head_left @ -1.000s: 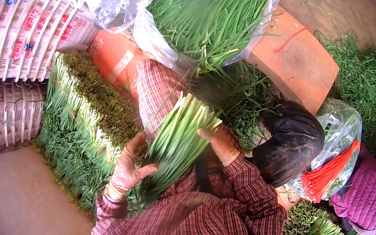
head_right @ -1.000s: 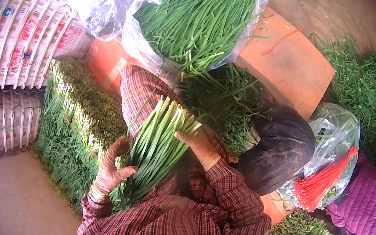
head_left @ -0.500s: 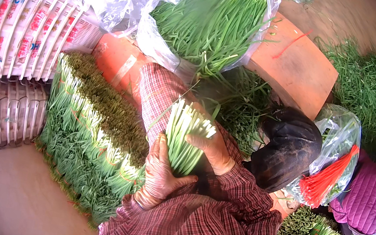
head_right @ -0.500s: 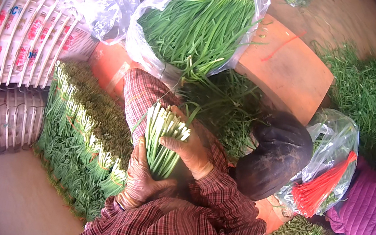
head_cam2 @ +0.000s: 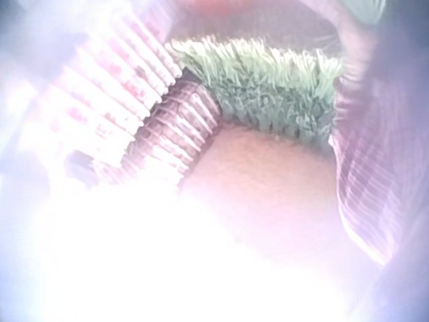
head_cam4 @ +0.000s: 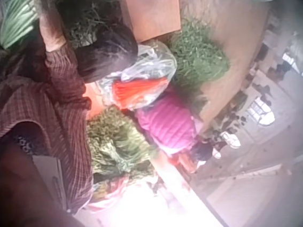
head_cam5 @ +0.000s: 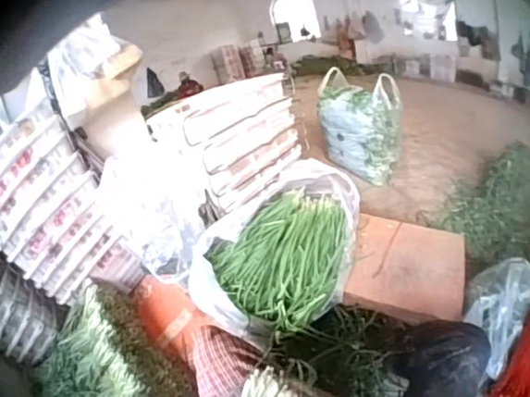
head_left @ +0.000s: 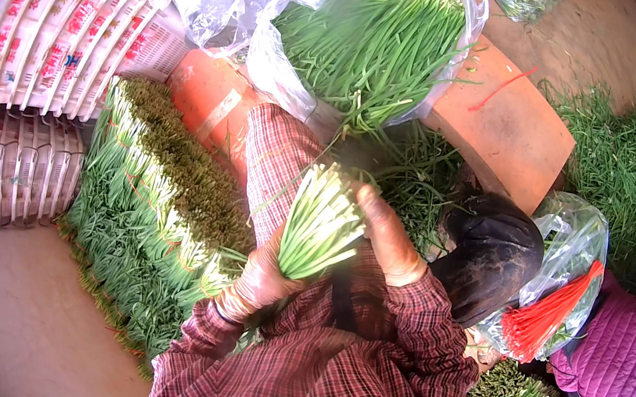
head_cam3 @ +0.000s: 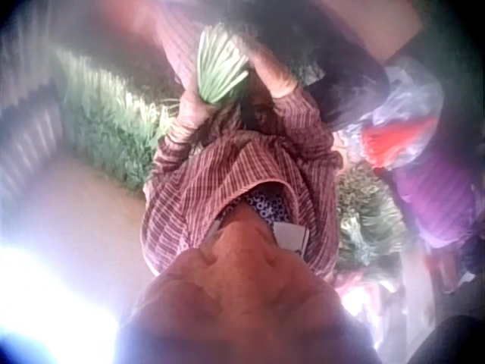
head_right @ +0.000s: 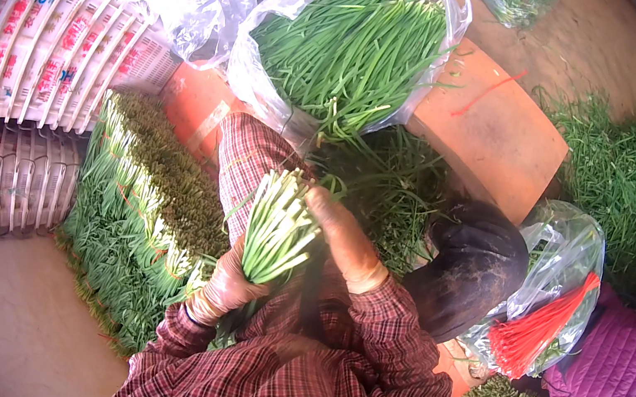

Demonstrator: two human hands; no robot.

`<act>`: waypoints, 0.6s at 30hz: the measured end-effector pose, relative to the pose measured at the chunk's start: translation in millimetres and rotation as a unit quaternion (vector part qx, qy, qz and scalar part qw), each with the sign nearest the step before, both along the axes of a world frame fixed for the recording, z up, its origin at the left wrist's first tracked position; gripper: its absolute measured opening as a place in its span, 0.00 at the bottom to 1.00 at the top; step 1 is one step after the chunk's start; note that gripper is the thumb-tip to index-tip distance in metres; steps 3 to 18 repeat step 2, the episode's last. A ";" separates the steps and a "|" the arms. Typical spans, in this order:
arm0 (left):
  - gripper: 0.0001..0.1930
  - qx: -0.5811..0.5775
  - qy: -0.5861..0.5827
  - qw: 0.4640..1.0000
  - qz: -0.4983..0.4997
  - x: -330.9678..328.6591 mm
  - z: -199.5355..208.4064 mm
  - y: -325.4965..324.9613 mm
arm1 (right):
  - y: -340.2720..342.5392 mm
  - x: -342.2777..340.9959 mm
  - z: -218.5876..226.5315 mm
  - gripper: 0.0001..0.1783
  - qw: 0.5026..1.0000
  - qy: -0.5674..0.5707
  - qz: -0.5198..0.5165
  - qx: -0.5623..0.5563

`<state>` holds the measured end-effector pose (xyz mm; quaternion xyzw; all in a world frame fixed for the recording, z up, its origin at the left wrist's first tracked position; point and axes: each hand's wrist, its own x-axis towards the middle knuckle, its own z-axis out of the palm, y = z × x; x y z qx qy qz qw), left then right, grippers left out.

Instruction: The person gathers a handful of chives by hand, aligns the stems, and ties the bundle with a red string. They then place the tied bundle onto a large stack and pick through more loose chives from a plastic bag to start a new bundle.

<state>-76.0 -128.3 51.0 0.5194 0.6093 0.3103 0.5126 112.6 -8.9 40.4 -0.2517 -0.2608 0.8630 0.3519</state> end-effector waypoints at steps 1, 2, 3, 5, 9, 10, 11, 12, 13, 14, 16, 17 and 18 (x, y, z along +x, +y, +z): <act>0.46 -0.029 -0.081 0.996 0.008 -4.6 -3.2 -1.3 | 1.7 5.0 -3.0 0.35 1.000 -0.003 -0.004 -0.006; 0.46 -0.057 -0.163 0.985 0.018 -10.7 -10.8 -3.3 | 4.8 10.0 -7.4 0.35 0.999 0.003 0.020 -0.035; 0.46 -0.057 -0.163 0.985 0.018 -10.7 -10.8 -3.3 | 4.8 10.0 -7.4 0.35 0.999 0.003 0.020 -0.035; 0.46 -0.057 -0.163 0.985 0.018 -10.7 -10.8 -3.3 | 4.8 10.0 -7.4 0.35 0.999 0.003 0.020 -0.035; 0.46 -0.057 -0.163 0.985 0.018 -10.7 -10.8 -3.3 | 4.8 10.0 -7.4 0.35 0.999 0.003 0.020 -0.035; 0.46 -0.057 -0.163 0.985 0.018 -10.7 -10.8 -3.3 | 4.8 10.0 -7.4 0.35 0.999 0.003 0.020 -0.035; 0.46 -0.057 -0.163 0.985 0.018 -10.7 -10.8 -3.3 | 4.8 10.0 -7.4 0.35 0.999 0.003 0.020 -0.035; 0.46 -0.057 -0.163 0.985 0.018 -10.7 -10.8 -3.3 | 4.8 10.0 -7.4 0.35 0.999 0.003 0.020 -0.035; 0.46 -0.057 -0.163 0.985 0.018 -10.7 -10.8 -3.3 | 4.8 10.0 -7.4 0.35 0.999 0.003 0.020 -0.035; 0.46 -0.057 -0.163 0.985 0.018 -10.7 -10.8 -3.3 | 4.8 10.0 -7.4 0.35 0.999 0.003 0.020 -0.035; 0.46 -0.057 -0.163 0.985 0.018 -10.7 -10.8 -3.3 | 4.8 10.0 -7.4 0.35 0.999 0.003 0.020 -0.035; 0.46 -0.057 -0.163 0.985 0.018 -10.7 -10.8 -3.3 | 4.8 10.0 -7.4 0.35 0.999 0.003 0.020 -0.035; 0.46 -0.057 -0.163 0.985 0.018 -10.7 -10.8 -3.3 | 4.8 10.0 -7.4 0.35 0.999 0.003 0.020 -0.035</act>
